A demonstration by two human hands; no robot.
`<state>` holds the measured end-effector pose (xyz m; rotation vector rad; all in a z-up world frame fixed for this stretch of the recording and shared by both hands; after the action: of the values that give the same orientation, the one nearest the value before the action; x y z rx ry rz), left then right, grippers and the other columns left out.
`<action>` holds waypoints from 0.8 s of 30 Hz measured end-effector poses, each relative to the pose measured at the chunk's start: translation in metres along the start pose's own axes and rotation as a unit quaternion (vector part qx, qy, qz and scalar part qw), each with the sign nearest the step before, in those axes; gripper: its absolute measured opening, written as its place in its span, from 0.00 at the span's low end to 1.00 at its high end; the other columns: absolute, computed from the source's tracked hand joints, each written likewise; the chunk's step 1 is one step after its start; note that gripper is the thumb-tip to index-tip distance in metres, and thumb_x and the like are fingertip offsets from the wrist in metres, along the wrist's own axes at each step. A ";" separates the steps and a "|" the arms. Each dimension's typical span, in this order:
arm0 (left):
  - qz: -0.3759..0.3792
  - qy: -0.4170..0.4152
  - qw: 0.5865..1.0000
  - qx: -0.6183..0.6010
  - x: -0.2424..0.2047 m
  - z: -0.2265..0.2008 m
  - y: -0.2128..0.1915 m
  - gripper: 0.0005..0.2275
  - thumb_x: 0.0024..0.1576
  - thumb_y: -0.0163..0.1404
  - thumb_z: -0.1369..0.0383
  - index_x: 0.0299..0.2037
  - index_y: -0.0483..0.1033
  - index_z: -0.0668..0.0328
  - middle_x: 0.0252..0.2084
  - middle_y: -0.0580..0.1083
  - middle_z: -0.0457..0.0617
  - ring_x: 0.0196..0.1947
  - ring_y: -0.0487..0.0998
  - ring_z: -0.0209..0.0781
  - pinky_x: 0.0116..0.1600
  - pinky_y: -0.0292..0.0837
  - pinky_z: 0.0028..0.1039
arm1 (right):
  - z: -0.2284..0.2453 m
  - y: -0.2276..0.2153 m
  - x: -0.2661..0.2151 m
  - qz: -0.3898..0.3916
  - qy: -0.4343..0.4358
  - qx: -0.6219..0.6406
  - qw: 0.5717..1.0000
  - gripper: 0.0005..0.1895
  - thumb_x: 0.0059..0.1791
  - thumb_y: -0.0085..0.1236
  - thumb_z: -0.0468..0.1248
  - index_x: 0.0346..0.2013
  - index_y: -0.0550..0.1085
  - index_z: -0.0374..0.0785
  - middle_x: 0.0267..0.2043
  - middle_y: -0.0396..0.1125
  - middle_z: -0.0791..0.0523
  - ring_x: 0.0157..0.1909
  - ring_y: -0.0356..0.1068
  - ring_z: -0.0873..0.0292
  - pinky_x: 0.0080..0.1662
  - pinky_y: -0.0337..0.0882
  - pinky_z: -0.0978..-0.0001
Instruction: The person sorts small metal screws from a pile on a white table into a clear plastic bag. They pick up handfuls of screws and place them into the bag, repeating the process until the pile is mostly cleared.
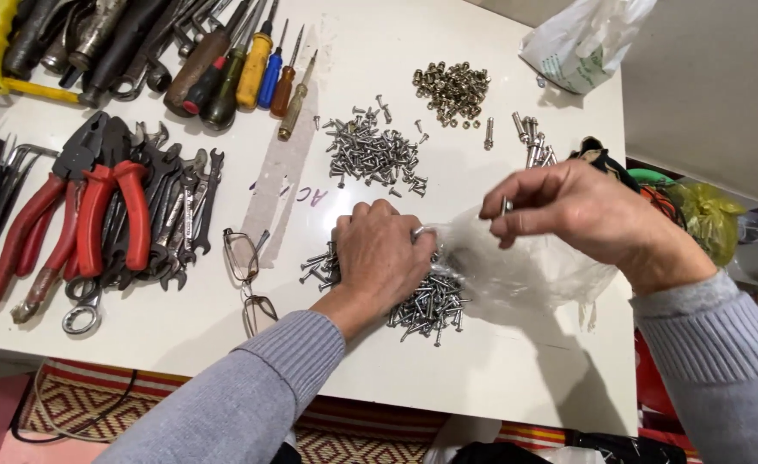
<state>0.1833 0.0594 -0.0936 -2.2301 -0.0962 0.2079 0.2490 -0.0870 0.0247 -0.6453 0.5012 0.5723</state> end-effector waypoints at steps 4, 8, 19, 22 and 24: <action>0.054 -0.051 0.997 -0.011 0.005 0.007 0.000 0.17 0.62 0.43 0.50 0.42 0.82 0.48 0.41 0.75 0.49 0.48 0.71 0.48 0.58 0.63 0.47 | -0.025 0.003 0.004 0.017 0.023 -0.197 0.980 0.07 0.44 0.68 0.29 0.36 0.85 0.38 0.36 0.79 0.56 0.39 0.76 0.60 0.50 0.74 0.67; 0.034 -0.003 0.992 -0.120 0.004 0.002 -0.015 0.14 0.54 0.45 0.62 0.28 0.83 0.60 0.29 0.71 0.57 0.41 0.71 0.54 0.51 0.56 0.46 | -0.040 0.008 0.024 -0.023 -0.070 -0.408 0.910 0.11 0.43 0.67 0.37 0.40 0.84 0.48 0.37 0.79 0.58 0.43 0.80 0.55 0.48 0.79 0.64; 0.060 -0.005 0.980 -0.189 -0.008 -0.007 -0.043 0.14 0.53 0.54 0.60 0.34 0.84 0.66 0.29 0.74 0.60 0.43 0.71 0.54 0.51 0.61 0.46 | -0.034 -0.002 0.036 -0.099 -0.114 -0.444 0.883 0.14 0.45 0.62 0.31 0.45 0.81 0.47 0.47 0.75 0.57 0.51 0.76 0.53 0.51 0.77 0.64; 0.046 0.006 0.980 -0.194 -0.009 -0.004 -0.040 0.14 0.52 0.56 0.60 0.32 0.83 0.67 0.30 0.75 0.63 0.43 0.71 0.58 0.52 0.59 0.50 | -0.011 0.002 0.021 -0.109 -0.137 -0.432 0.885 0.12 0.46 0.61 0.29 0.44 0.81 0.43 0.43 0.77 0.54 0.48 0.77 0.49 0.49 0.78 0.60; 0.029 0.029 0.986 -0.163 -0.009 -0.005 -0.035 0.14 0.56 0.56 0.59 0.36 0.82 0.64 0.28 0.75 0.56 0.41 0.72 0.52 0.54 0.60 0.47 | 0.003 0.002 0.014 -0.140 -0.168 -0.372 0.902 0.09 0.47 0.61 0.32 0.42 0.81 0.43 0.39 0.76 0.54 0.45 0.77 0.50 0.46 0.78 0.59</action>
<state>0.1754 0.0761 -0.0617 -2.5645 -0.0351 0.1687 0.2587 -0.0789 0.0182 -1.2941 -0.1660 0.5803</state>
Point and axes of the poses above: each hand's wrist, its own x-axis towards the middle knuckle, its own y-axis out of the palm, z = x × y, the point moved 7 cm from there along x, towards the middle knuckle
